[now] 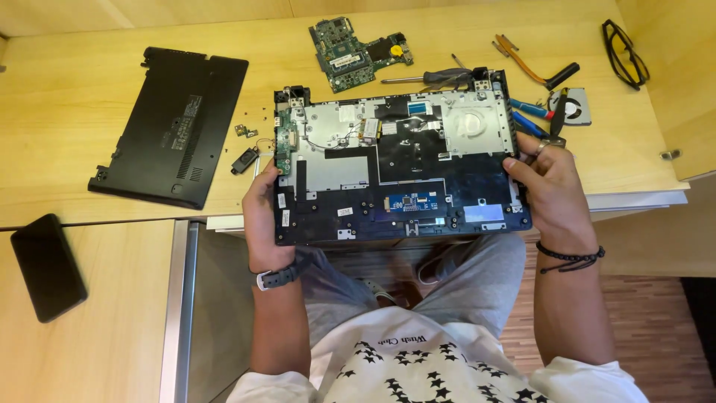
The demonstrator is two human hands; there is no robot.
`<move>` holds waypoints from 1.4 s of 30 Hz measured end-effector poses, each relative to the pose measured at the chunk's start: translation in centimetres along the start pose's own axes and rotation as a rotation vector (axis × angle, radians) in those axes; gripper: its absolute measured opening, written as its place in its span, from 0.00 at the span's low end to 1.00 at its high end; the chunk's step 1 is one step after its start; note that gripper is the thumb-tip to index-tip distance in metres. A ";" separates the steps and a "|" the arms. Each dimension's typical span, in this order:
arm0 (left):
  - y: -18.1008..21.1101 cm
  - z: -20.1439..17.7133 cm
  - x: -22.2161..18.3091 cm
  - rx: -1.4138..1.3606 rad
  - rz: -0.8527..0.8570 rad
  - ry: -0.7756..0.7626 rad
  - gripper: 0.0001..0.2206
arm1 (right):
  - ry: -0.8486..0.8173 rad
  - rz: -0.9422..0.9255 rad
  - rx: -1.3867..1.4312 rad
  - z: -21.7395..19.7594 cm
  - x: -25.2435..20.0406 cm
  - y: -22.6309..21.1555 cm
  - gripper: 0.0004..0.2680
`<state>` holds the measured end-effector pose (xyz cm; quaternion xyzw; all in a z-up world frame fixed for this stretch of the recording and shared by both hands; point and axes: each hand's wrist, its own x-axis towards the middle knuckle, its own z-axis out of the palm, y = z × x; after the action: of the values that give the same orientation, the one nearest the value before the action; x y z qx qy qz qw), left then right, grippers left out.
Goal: Inspecting and cleaning laptop components using a brush and screwdriver on a repair bench.
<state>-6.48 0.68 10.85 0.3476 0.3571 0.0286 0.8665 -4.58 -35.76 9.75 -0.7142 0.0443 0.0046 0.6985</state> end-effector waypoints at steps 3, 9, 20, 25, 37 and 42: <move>-1.3 -2.8 2.7 -0.105 0.119 -0.084 0.04 | 0.022 -0.047 -0.077 -1.6 0.7 2.5 0.25; -0.5 -2.1 -0.9 -0.040 0.272 -0.086 0.23 | -0.049 -0.065 -0.042 -0.6 0.2 1.8 0.23; -0.5 -2.7 -3.1 0.116 0.529 -0.488 0.27 | -0.124 -0.116 -0.050 -0.3 -0.1 0.8 0.22; -1.1 -2.8 -2.9 0.042 0.486 -0.387 0.28 | -0.128 -0.129 -0.062 0.6 -0.1 0.7 0.24; -2.3 -2.1 -4.8 0.207 0.618 -0.609 0.23 | -0.119 -0.025 0.164 -1.1 1.4 4.9 0.26; -2.5 -2.1 -5.1 0.314 0.715 -0.646 0.26 | -0.160 -0.015 0.208 -0.7 1.4 4.7 0.26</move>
<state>-12.10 -1.52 11.33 0.5652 -0.0708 0.1607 0.8060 -3.53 -36.60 4.98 -0.6357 -0.0167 0.0515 0.7700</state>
